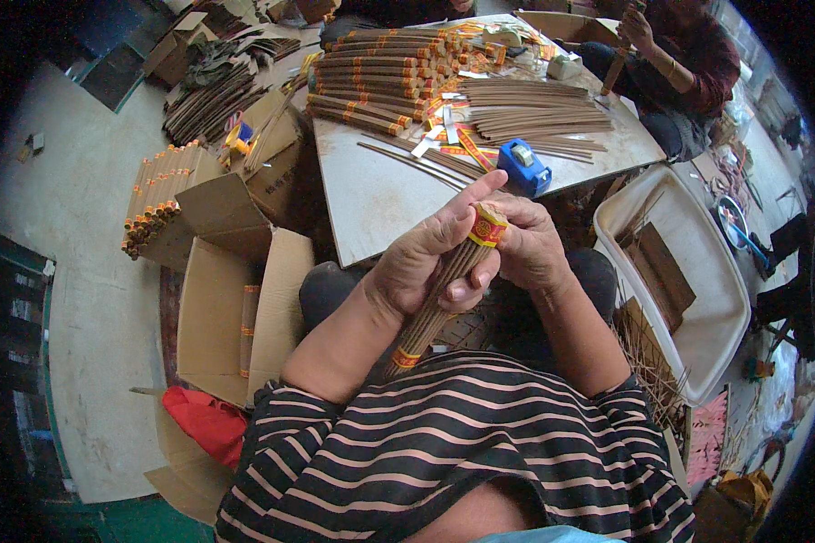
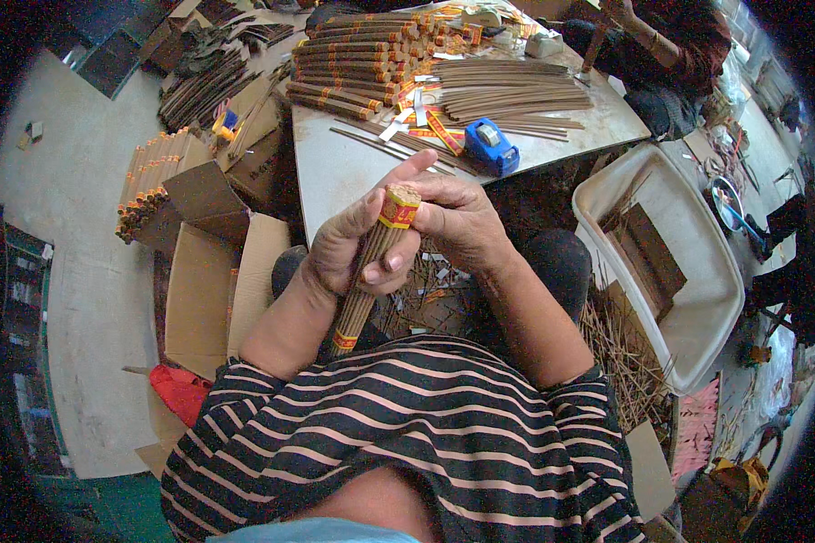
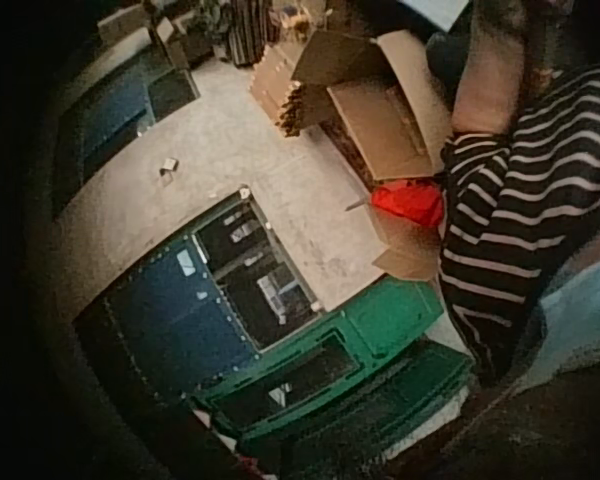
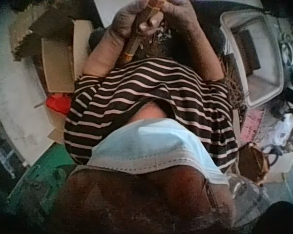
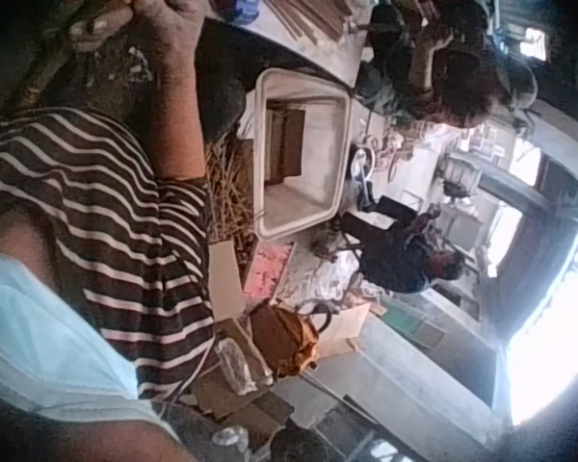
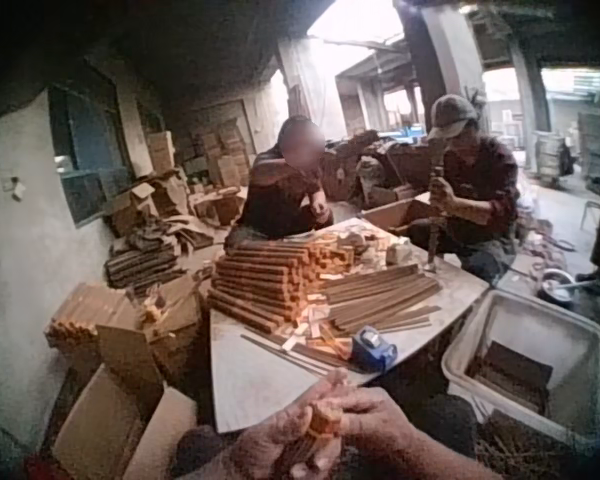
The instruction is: The person gathers thin wooden sticks into small bundles, wraps each bundle with a colorful paper band, and secures it with tape. The person then places the finished bundles into a nearby container.
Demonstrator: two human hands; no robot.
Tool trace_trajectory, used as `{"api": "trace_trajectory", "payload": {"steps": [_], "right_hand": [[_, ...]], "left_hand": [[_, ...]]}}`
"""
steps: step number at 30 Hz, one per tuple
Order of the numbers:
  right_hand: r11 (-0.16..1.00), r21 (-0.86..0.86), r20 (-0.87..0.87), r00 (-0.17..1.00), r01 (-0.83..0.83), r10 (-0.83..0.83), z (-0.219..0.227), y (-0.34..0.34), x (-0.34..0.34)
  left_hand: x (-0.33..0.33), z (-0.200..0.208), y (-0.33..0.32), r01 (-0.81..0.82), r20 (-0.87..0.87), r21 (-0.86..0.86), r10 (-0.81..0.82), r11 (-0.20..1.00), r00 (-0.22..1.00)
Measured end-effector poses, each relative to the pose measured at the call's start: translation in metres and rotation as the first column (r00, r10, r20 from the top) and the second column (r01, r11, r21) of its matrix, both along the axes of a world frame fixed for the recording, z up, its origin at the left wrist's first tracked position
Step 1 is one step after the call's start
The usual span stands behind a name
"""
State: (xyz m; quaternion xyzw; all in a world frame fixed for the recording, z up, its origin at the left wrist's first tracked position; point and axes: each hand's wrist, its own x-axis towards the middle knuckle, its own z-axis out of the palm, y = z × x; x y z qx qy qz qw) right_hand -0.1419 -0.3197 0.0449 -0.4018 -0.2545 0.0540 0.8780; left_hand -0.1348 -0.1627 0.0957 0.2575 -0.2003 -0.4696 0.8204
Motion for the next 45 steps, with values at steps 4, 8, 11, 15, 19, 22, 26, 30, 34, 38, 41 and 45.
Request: {"api": "trace_trajectory", "payload": {"steps": [4, 8, 11, 15, 19, 22, 26, 30, 34, 38, 41, 45], "right_hand": [[0.991, 0.035, -0.068, 0.989, -0.126, 0.128, -0.001, -0.002, 0.001], [0.999, 0.033, -0.230, 0.973, -0.012, 0.019, 0.009, -0.002, -0.004], [0.999, -0.007, -0.124, 0.991, 0.049, -0.049, 0.024, -0.007, -0.007], [0.835, -0.516, -0.067, 0.963, 0.191, -0.262, 0.060, -0.001, -0.021], [0.792, -0.546, -0.063, 0.929, 0.274, -0.364, 0.061, 0.009, -0.024], [0.706, -0.620, 0.003, 0.901, 0.341, -0.433, 0.060, 0.015, -0.021], [0.879, -0.411, -0.055, 0.956, 0.240, -0.287, 0.048, 0.010, -0.012], [0.987, -0.149, -0.001, 0.998, 0.061, -0.062, 0.026, 0.000, -0.004], [0.987, -0.157, -0.046, 0.998, 0.030, -0.038, 0.019, -0.001, -0.001], [0.993, 0.035, -0.084, 0.990, 0.113, -0.110, 0.021, 0.011, 0.006], [0.961, -0.059, -0.156, 0.949, 0.269, -0.275, 0.012, -0.006, 0.011], [0.904, -0.159, -0.254, 0.869, 0.397, -0.426, -0.009, -0.019, 0.008]], "left_hand": [[-0.002, 0.002, 0.002, -0.001, -0.004, 0.005, 0.001, 1.000, 1.000], [-0.003, 0.009, 0.006, -0.060, -0.014, 0.111, 0.062, 0.992, 0.998], [-0.002, 0.012, 0.009, -0.120, 0.035, 0.124, 0.116, 0.985, 0.993], [-0.006, 0.009, 0.009, -0.229, 0.102, 0.230, 0.211, 0.946, 0.972], [-0.011, 0.008, 0.007, -0.310, 0.175, 0.294, 0.268, 0.904, 0.947], [-0.013, 0.010, 0.006, -0.362, 0.151, 0.317, 0.330, 0.877, 0.932], [-0.010, 0.012, 0.014, -0.248, 0.095, 0.302, 0.229, 0.921, 0.969], [-0.005, 0.014, 0.014, -0.133, 0.006, 0.143, 0.133, 0.981, 0.991], [-0.004, 0.011, 0.016, -0.003, -0.006, 0.009, 0.003, 1.000, 1.000], [0.009, 0.025, 0.023, -0.150, 0.200, 0.062, 0.135, 0.987, 0.971], [0.033, 0.064, 0.039, -0.427, 0.546, -0.086, 0.401, 0.900, 0.736], [0.075, 0.083, 0.065, -0.687, 0.654, -0.282, 0.659, 0.669, 0.373]]}}
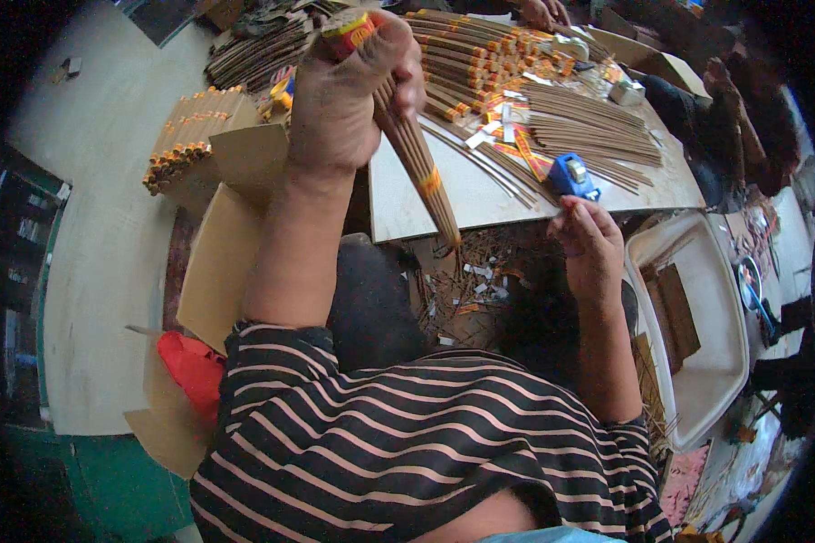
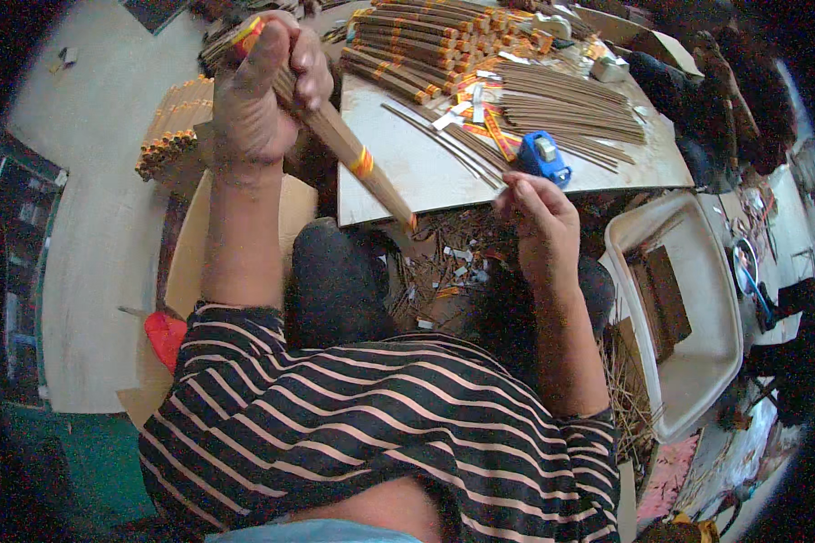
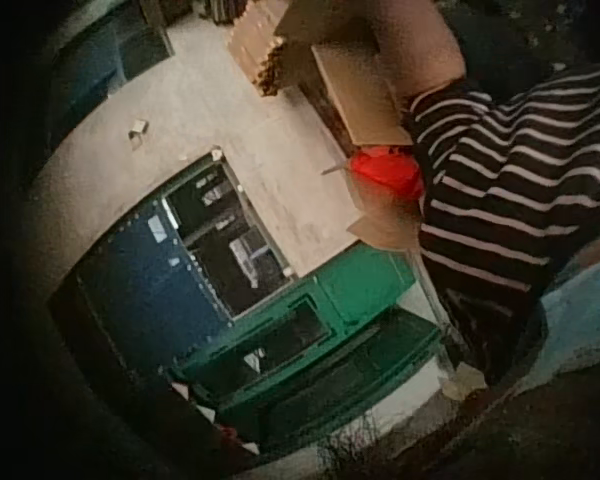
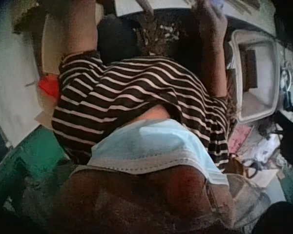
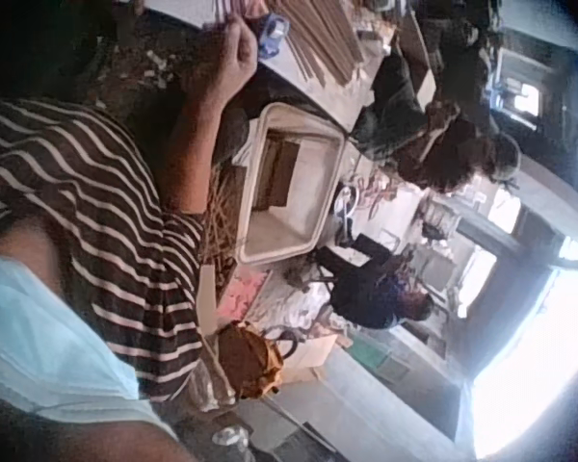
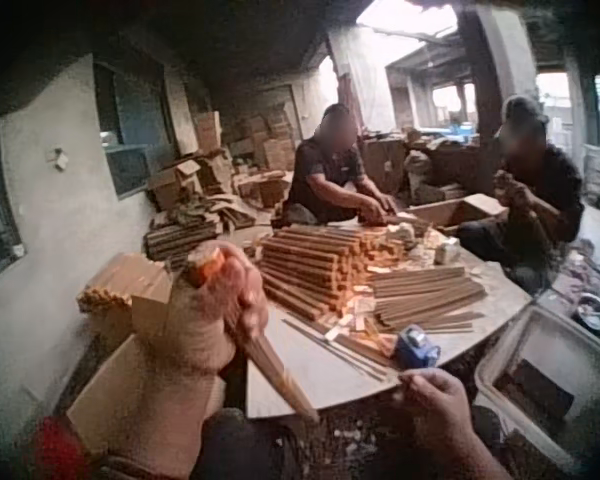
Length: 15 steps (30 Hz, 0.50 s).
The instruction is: The person gathers thin wooden sticks into small bundles, wraps each bundle with a colorful paper band, and secures it with tape. The person then places the finished bundles into a nearby container.
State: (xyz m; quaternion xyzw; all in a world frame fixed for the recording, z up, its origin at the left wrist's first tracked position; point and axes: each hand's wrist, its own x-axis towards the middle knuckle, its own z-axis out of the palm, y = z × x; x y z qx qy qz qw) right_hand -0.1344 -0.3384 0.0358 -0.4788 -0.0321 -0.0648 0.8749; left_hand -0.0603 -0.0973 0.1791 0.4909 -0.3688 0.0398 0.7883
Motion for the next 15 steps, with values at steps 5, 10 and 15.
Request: {"api": "trace_trajectory", "payload": {"steps": [5, 10, 15], "right_hand": [[0.999, -0.018, -0.151, 0.988, 0.040, -0.042, -0.026, -0.004, 0.002], [0.996, -0.062, -0.173, 0.982, 0.067, -0.077, -0.047, -0.024, 0.004], [0.994, -0.071, -0.214, 0.972, 0.084, -0.098, -0.052, -0.020, 0.008]], "left_hand": [[0.050, -0.065, 0.017, -0.445, -0.158, 0.091, 0.454, 0.891, 0.877], [0.068, -0.097, 0.016, -0.464, -0.212, 0.084, 0.471, 0.882, 0.856], [0.077, -0.135, 0.010, -0.466, -0.268, 0.197, 0.505, 0.862, 0.821]]}}
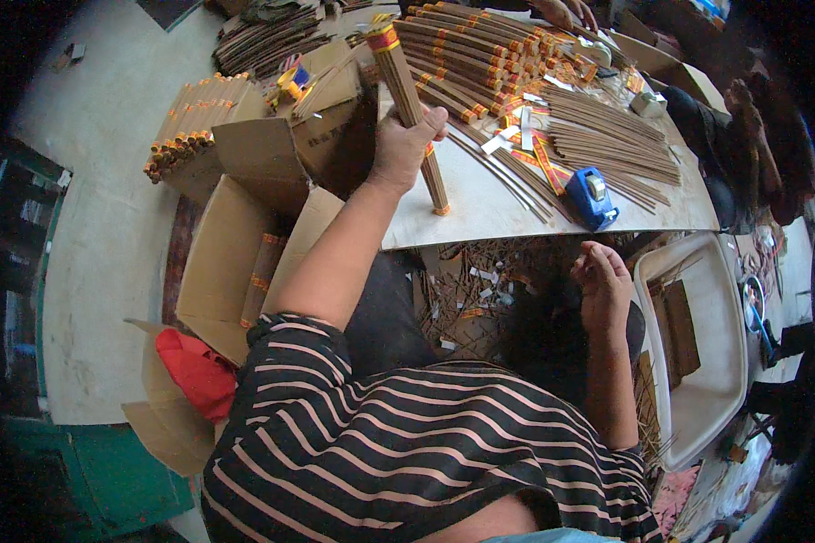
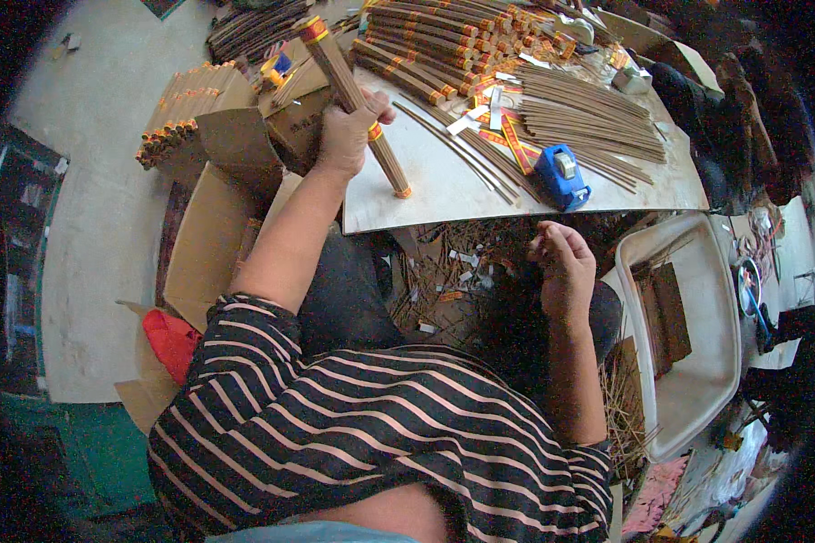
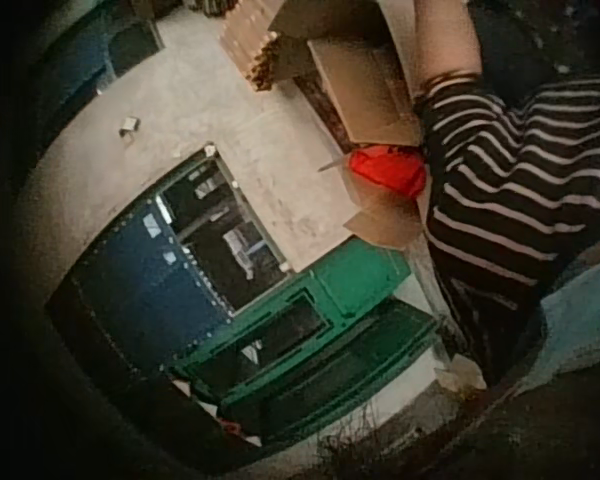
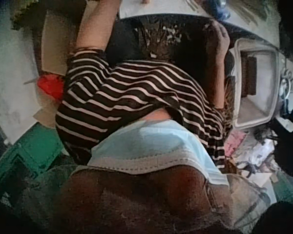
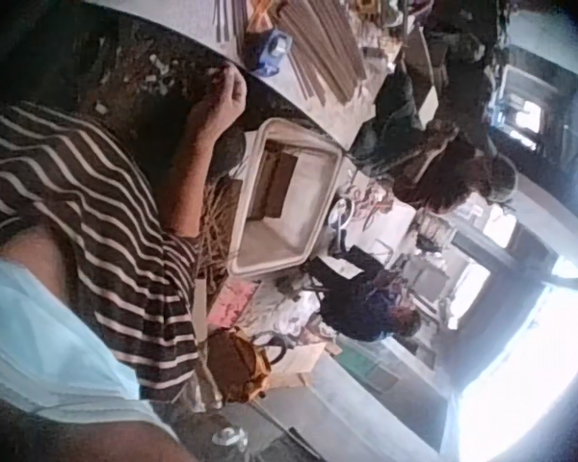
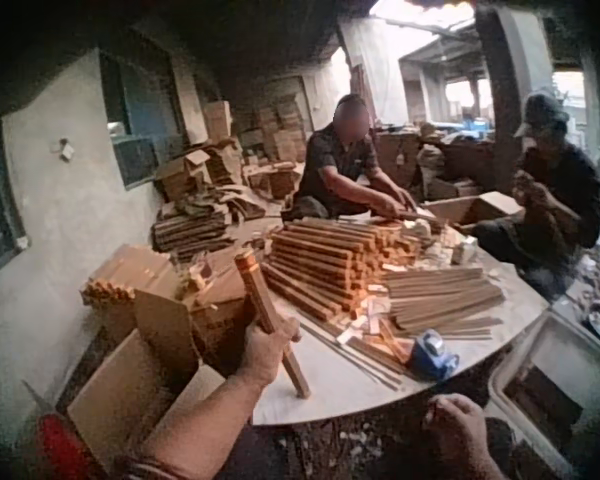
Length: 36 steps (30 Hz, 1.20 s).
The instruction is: The person gathers thin wooden sticks into small bundles, wraps each bundle with a colorful paper band, and secures it with tape. The person then places the finished bundles into a nearby container.
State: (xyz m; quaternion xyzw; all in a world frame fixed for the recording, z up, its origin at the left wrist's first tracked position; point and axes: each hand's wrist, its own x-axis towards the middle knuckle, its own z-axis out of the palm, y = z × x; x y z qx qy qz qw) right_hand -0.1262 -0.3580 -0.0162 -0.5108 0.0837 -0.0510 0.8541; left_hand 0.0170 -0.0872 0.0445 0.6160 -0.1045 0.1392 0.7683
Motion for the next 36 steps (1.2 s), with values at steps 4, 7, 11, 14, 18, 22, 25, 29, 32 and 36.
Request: {"api": "trace_trajectory", "payload": {"steps": [4, 7, 11, 14, 18, 22, 25, 29, 32, 36], "right_hand": [[0.996, -0.091, -0.047, 0.999, 0.014, -0.018, 0.001, 0.008, 0.003], [0.983, -0.183, -0.056, 0.998, 0.020, -0.031, 0.007, 0.010, -0.002], [0.943, -0.328, -0.090, 0.992, 0.051, -0.085, 0.003, 0.008, -0.014], [0.817, -0.576, -0.074, 0.993, 0.032, -0.090, -0.010, 0.013, -0.015], [0.619, -0.785, 0.018, 0.999, -0.007, 0.035, -0.025, 0.002, -0.005], [0.865, -0.482, -0.208, 0.977, -0.138, 0.040, 0.001, 0.040, 0.004], [0.587, -0.803, -0.031, 0.991, -0.103, 0.131, 0.002, 0.061, 0.005], [0.313, -0.946, 0.032, 0.941, -0.080, 0.337, -0.019, 0.032, 0.012], [0.368, -0.917, -0.077, 0.975, -0.151, 0.209, -0.016, 0.044, 0.011], [0.658, -0.725, -0.300, 0.953, -0.203, -0.037, 0.005, 0.076, 0.019]], "left_hand": [[0.001, 0.003, 0.020, -0.061, 0.074, 0.013, 0.059, 0.998, 0.995], [-0.006, 0.042, 0.070, -0.144, 0.128, 0.168, 0.123, 0.975, 0.984], [-0.025, 0.057, 0.163, -0.336, 0.110, 0.545, 0.332, 0.768, 0.937], [-0.059, 0.022, 0.245, -0.298, -0.128, 0.684, 0.512, 0.666, 0.849], [-0.105, -0.075, 0.327, -0.127, -0.477, 0.687, 0.575, 0.716, 0.665], [-0.126, -0.180, 0.375, 0.123, -0.589, 0.754, 0.582, 0.645, 0.560], [-0.136, -0.223, 0.382, 0.330, -0.630, 0.772, 0.583, 0.543, 0.514], [-0.129, -0.298, 0.420, 0.437, -0.601, 0.799, 0.590, 0.414, 0.539], [-0.126, -0.302, 0.429, 0.348, -0.542, 0.840, 0.636, 0.415, 0.549], [-0.116, -0.303, 0.441, 0.303, -0.594, 0.804, 0.668, 0.511, 0.449]]}}
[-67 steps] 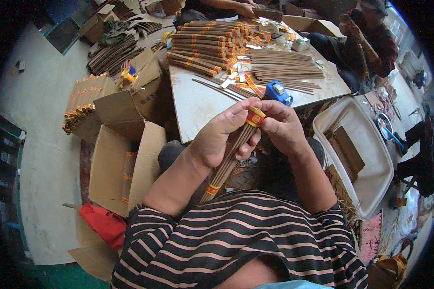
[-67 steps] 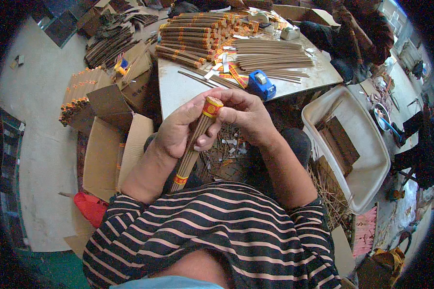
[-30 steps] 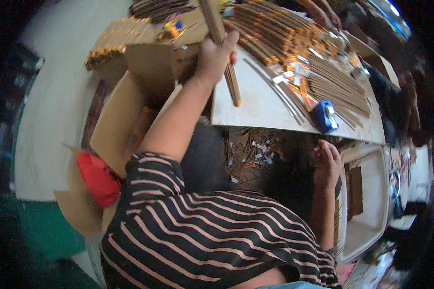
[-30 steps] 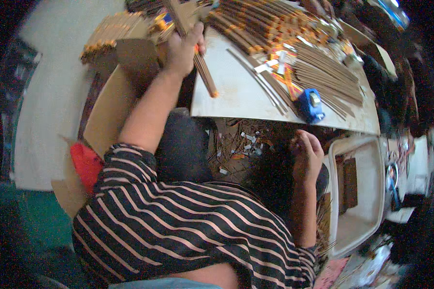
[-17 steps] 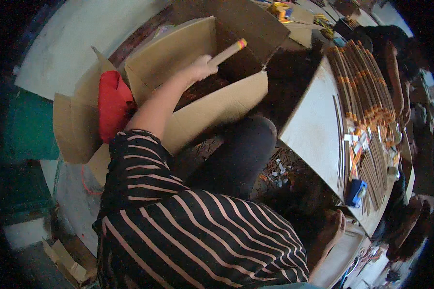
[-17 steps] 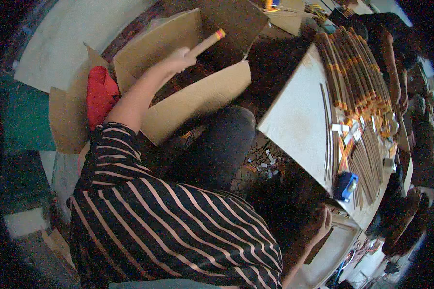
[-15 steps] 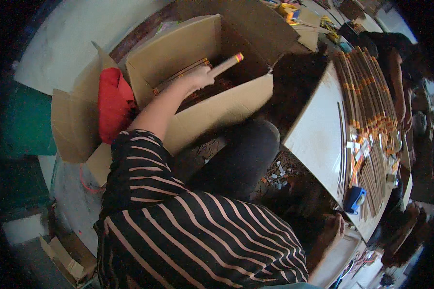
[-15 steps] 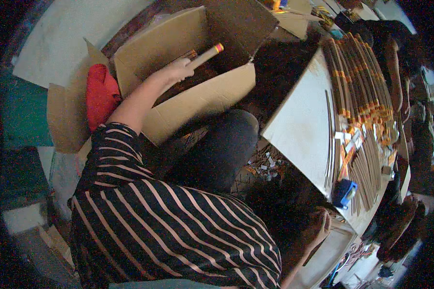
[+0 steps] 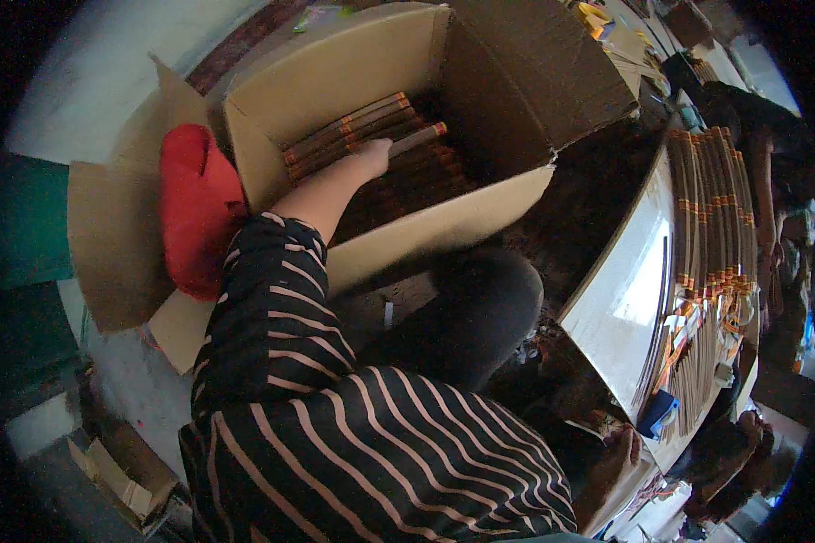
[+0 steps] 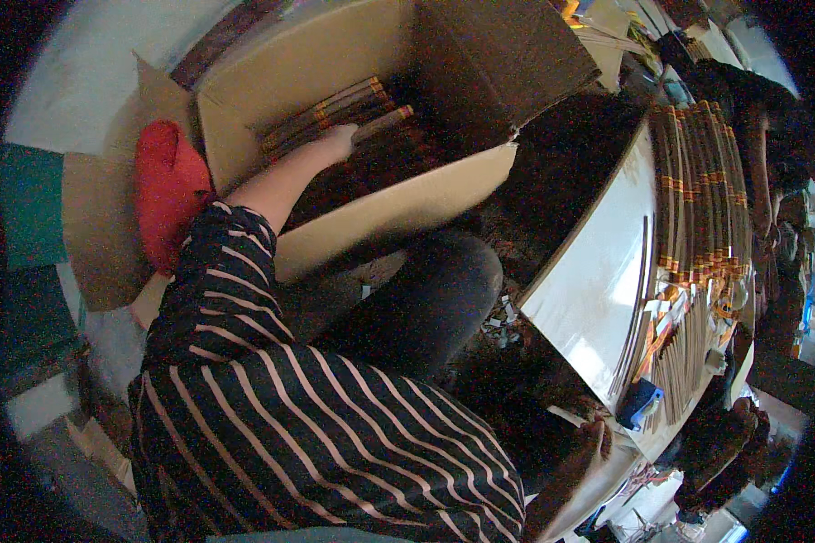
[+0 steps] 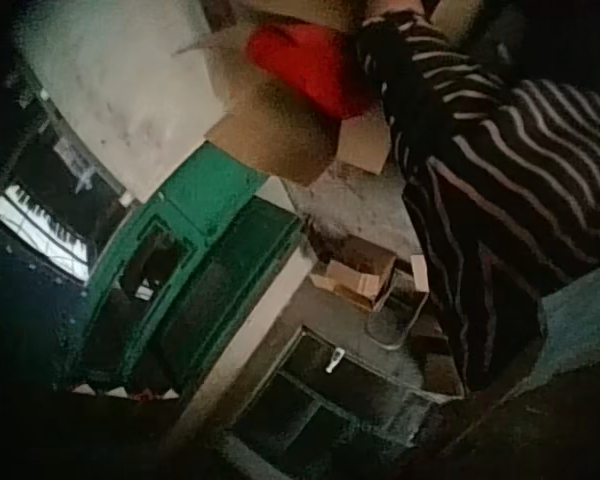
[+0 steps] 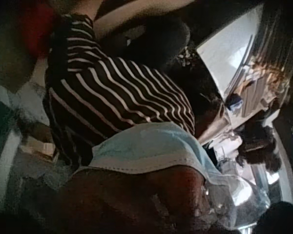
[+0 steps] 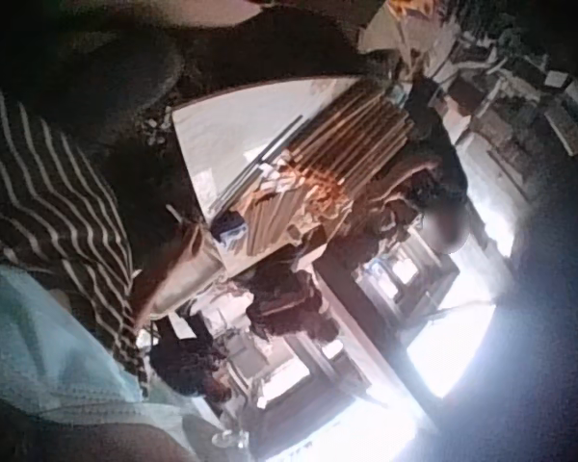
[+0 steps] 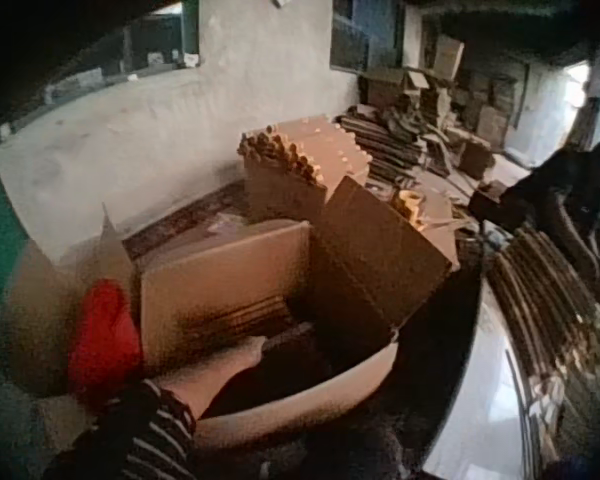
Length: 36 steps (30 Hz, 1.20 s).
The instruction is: The person gathers thin wooden sticks into small bundles, wraps each bundle with a colorful paper band, and secures it with tape. The person then places the finished bundles into a nearby container.
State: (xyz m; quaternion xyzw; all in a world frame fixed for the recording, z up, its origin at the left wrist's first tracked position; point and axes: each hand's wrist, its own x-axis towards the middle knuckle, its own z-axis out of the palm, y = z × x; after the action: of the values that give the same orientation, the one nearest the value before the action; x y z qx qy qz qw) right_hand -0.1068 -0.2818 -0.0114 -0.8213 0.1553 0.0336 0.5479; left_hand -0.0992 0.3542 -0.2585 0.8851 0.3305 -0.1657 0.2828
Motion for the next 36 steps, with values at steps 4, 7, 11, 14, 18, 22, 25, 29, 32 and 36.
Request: {"api": "trace_trajectory", "payload": {"steps": [4, 7, 11, 14, 18, 22, 25, 29, 32, 36], "right_hand": [[0.982, -0.152, 0.058, 0.990, -0.115, 0.125, -0.001, 0.001, 0.002], [0.984, -0.146, 0.036, 0.994, -0.098, 0.104, 0.002, -0.003, 0.004], [0.996, 0.085, 0.037, 0.999, 0.007, -0.010, 0.005, -0.020, -0.007], [0.994, -0.002, 0.060, 0.992, 0.110, -0.110, 0.009, -0.012, -0.007], [0.975, 0.120, 0.072, 0.978, 0.186, -0.195, 0.013, -0.041, -0.009], [0.968, 0.020, 0.112, 0.961, 0.250, -0.251, 0.016, -0.088, -0.042], [0.935, 0.111, 0.120, 0.929, 0.337, -0.350, 0.004, -0.120, -0.086], [0.881, 0.141, 0.110, 0.877, 0.451, -0.467, -0.007, -0.165, -0.113], [0.887, 0.078, 0.111, 0.880, 0.455, -0.462, -0.038, -0.210, -0.115], [0.862, -0.349, 0.133, 0.930, 0.368, -0.343, -0.104, -0.285, -0.148]], "left_hand": [[-0.001, -0.060, 0.022, 0.060, -0.169, 0.063, -0.049, 0.996, 0.984], [-0.017, -0.088, 0.028, 0.084, -0.132, 0.071, -0.074, 0.994, 0.988], [-0.013, -0.053, 0.004, 0.016, -0.057, 0.145, -0.008, 0.989, 0.998], [-0.008, -0.096, 0.035, 0.053, 0.090, 0.063, -0.058, 0.997, 0.994], [-0.010, -0.067, 0.066, 0.003, 0.091, -0.330, 0.029, 0.944, 0.995], [-0.054, -0.054, 0.063, 0.033, -0.043, -0.182, -0.041, 0.983, 0.998], [-0.058, -0.021, 0.045, -0.011, -0.104, -0.151, -0.004, 0.988, 0.995], [-0.035, 0.032, 0.021, -0.200, 0.042, -0.148, 0.208, 0.968, 0.977], [-0.018, 0.045, 0.051, -0.292, 0.449, -0.266, 0.386, 0.919, 0.806], [0.034, 0.199, -0.106, -0.051, 0.646, -0.229, 0.191, 0.972, 0.739]]}}
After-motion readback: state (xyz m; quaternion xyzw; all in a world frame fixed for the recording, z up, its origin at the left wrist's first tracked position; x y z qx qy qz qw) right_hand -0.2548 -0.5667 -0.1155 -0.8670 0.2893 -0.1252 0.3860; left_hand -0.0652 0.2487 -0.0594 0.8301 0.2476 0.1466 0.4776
